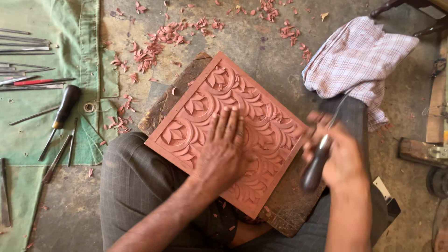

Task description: The person carves intricate patterns into a rectangular wooden block using various chisels. They hold the block with one hand and use the other to manipulate the carving tools, occasionally brushing away wood shavings.

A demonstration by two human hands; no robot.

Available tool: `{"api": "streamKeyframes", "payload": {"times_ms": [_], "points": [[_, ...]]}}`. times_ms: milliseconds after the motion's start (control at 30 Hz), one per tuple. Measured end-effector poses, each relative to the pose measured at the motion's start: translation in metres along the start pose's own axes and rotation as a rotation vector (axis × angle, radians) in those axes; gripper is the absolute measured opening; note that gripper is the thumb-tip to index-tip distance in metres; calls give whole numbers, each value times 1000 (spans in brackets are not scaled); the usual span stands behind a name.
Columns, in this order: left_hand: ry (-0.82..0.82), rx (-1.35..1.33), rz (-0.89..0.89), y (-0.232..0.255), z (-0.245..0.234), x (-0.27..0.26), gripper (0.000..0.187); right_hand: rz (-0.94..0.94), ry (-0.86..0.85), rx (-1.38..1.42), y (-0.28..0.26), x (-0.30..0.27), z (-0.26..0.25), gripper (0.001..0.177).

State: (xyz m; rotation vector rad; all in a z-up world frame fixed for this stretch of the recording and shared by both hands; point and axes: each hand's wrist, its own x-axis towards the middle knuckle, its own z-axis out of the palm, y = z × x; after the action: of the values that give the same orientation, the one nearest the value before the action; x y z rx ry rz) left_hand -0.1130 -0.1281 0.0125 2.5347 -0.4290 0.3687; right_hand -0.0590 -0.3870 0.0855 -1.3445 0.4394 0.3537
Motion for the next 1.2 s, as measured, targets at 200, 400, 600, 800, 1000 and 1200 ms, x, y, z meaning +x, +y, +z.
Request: {"api": "streamKeyframes", "payload": {"times_ms": [200,400,600,800,1000,1200], "points": [[-272,103,53,20,16,-14,59,239,-62,183,73,-68,-9,52],[79,-596,135,17,-12,-42,15,152,-370,239,96,-99,0,54],[402,-298,-238,-21,-53,-44,28,304,-514,438,104,-106,37,56],[-13,10,-537,-59,-71,-35,145,369,-276,294,115,-108,86,44],[-95,-11,-604,-55,-72,-22,164,377,-157,198,95,-105,107,54],[-145,-44,-588,-57,-56,23,175,165,-188,315,98,-92,117,61]]}}
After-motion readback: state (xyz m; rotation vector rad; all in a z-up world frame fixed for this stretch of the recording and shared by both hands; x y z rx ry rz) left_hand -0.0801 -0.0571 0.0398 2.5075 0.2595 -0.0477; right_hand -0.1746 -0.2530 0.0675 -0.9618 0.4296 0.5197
